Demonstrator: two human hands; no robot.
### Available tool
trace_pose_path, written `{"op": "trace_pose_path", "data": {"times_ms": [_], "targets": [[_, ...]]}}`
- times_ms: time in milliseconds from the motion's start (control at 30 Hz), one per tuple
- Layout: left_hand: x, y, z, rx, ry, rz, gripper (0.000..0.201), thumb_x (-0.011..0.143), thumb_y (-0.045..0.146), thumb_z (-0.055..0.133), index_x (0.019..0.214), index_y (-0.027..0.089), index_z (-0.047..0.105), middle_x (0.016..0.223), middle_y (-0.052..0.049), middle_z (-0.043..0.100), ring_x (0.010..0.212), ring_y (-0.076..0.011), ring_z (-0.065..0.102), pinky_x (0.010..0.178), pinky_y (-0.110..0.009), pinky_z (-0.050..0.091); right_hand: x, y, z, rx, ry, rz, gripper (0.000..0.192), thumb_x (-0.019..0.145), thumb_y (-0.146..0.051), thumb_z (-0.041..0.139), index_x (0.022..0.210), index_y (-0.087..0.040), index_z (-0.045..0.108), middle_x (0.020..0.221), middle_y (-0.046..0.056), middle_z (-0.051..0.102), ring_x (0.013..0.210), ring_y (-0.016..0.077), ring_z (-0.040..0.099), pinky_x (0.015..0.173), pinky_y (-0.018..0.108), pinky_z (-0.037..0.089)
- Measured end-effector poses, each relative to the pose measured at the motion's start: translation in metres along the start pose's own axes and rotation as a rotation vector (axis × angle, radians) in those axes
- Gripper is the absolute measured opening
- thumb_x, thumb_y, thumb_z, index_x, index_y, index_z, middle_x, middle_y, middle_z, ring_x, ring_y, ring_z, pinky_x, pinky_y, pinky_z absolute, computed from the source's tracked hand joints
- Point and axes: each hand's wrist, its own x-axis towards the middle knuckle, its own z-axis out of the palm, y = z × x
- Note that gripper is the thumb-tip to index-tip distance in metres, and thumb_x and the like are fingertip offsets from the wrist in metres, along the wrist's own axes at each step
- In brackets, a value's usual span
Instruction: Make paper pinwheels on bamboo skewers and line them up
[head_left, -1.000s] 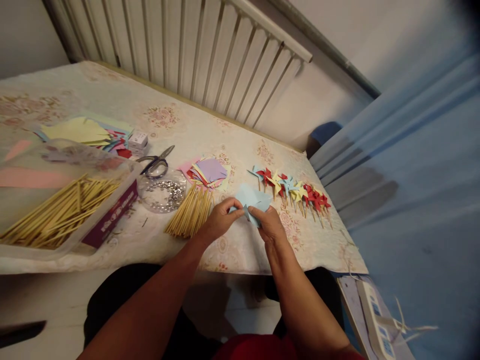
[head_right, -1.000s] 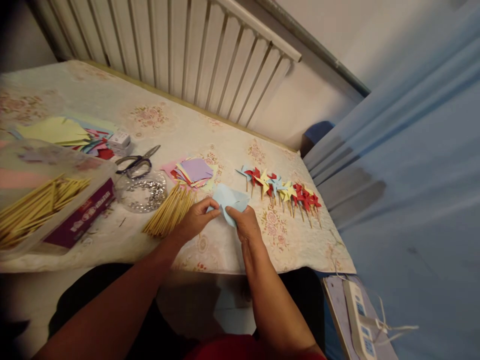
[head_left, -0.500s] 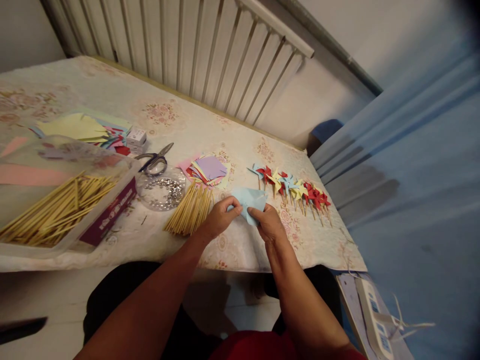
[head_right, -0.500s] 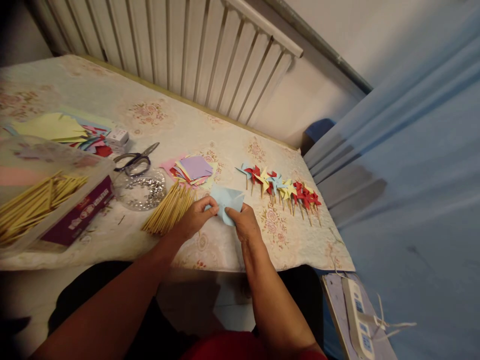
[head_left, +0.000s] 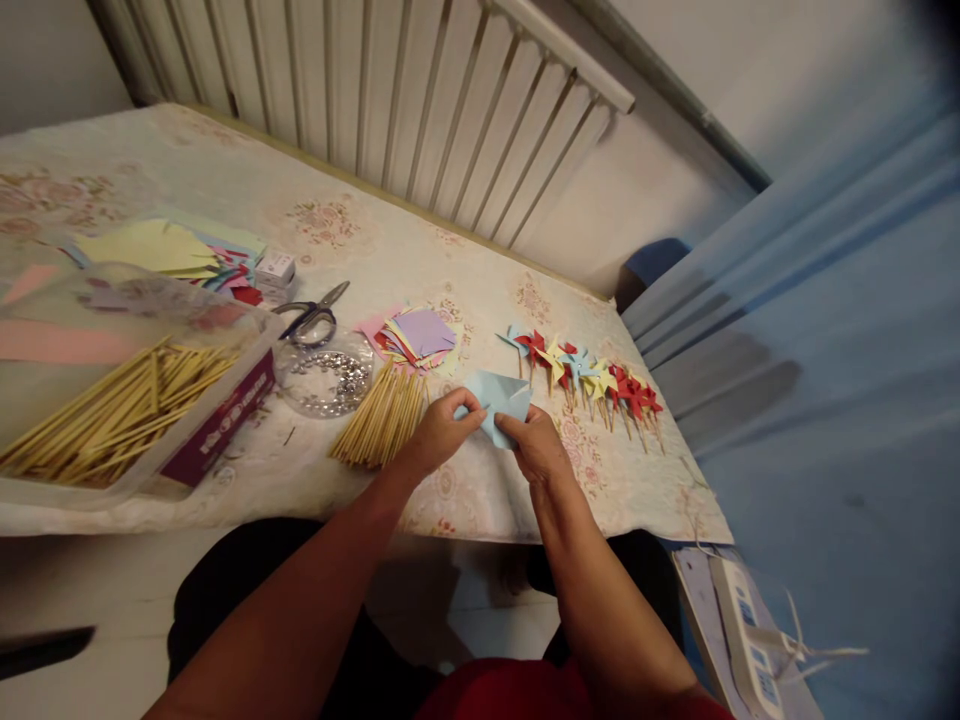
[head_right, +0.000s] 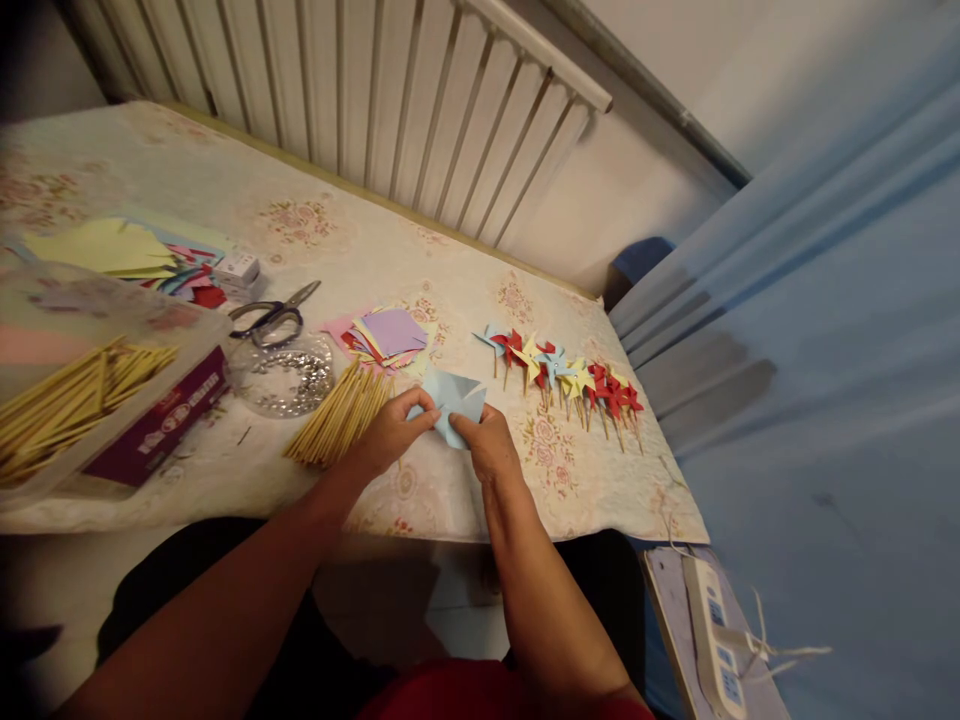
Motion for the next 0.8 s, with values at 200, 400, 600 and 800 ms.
{"op": "trace_pose_path", "data": {"times_ms": [200,400,600,800], "targets": [[-0.0003,-0.001,0.0009,0.024,0.013,-0.016,0.013,0.077,0.028,0.057,0.068,0.019,0.052,0.068,0.004,0.051,0.071,-0.0129,0.047,0.069,-0.024,0.036,-0.0011,-0.0012,0.0016,0.014,-0.003,0.002,0.018,0.06,-0.022,0.073,0.076,-0.015,0.068,0.066,-0.002,0.067,0.056,0.0112,0.053,0.059,0.024,0.041],[0.0005,-0.0029,0.0019,0.066,0.028,-0.03,0.013,0.076,0.026,0.056,0.067,0.019,0.051,0.066,0.004,0.049,0.068,-0.0123,0.045,0.067,-0.024,0.035,-0.0013,-0.0002,0.0016,0.007,-0.015,-0.001,0.017,0.061,-0.022,0.073,0.075,-0.015,0.068,0.065,-0.003,0.065,0.055,0.0105,0.052,0.058,0.023,0.041],[0.0012,-0.0023,0.0021,0.078,0.044,-0.031,0.013,0.074,0.026,0.057,0.066,0.019,0.051,0.065,0.005,0.049,0.066,-0.012,0.045,0.066,-0.024,0.035,-0.0009,0.0024,0.0002,-0.002,-0.027,0.001,0.016,0.064,-0.025,0.074,0.074,-0.015,0.067,0.064,-0.003,0.064,0.055,0.0098,0.051,0.057,0.023,0.04],[0.0017,-0.0057,0.0025,0.101,0.039,-0.021,0.012,0.075,0.026,0.056,0.067,0.018,0.05,0.067,0.005,0.049,0.068,-0.0118,0.046,0.066,-0.024,0.035,-0.0012,0.0037,0.0036,-0.04,0.02,-0.015,0.024,0.062,-0.029,0.076,0.079,-0.015,0.068,0.067,-0.001,0.066,0.057,0.0118,0.054,0.06,0.025,0.043]]}}
